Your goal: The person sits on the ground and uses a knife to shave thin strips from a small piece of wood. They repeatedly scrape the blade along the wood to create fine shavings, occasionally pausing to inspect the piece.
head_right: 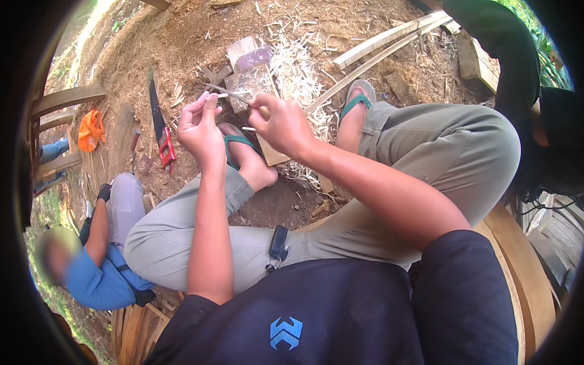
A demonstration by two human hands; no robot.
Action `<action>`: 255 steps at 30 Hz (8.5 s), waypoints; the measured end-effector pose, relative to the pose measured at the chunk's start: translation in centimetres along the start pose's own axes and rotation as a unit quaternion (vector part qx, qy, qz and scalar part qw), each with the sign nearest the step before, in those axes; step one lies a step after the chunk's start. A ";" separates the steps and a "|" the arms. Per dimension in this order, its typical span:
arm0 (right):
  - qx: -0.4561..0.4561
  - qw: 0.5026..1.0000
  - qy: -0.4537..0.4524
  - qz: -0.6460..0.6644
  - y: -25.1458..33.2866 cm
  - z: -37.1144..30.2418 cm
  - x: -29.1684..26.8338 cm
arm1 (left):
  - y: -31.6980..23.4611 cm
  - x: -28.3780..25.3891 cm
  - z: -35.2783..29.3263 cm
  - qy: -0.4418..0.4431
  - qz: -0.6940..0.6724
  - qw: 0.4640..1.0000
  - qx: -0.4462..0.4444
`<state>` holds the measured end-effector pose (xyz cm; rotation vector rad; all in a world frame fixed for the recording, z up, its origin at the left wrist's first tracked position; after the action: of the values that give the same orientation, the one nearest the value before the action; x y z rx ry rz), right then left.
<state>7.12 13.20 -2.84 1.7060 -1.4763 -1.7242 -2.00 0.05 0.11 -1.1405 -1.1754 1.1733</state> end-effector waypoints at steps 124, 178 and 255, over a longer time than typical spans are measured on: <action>-0.125 0.947 -0.004 -0.295 6.5 1.6 -6.1 | 0.6 0.1 -0.1 0.036 0.131 0.990 -0.042; -0.120 0.969 -0.043 -0.212 6.6 2.2 -6.8 | 0.3 1.0 -0.7 0.059 0.106 0.992 -0.046; -0.142 0.923 0.129 -0.335 0.2 0.7 -0.8 | 3.7 -2.4 -2.2 0.204 0.249 0.923 -0.210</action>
<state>6.65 14.08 -2.37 2.3094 -0.5081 -1.7881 -0.05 -2.22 -3.82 -1.9926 -0.8471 0.9904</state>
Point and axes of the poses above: each hand's wrist, its own z-axis towards the middle knuckle, its own x-axis out of the palm, y = z × x, the point moved 2 cm from there along z, towards the middle knuckle, and after that the axes turned 12 degrees about -z, right-handed, at the moved point
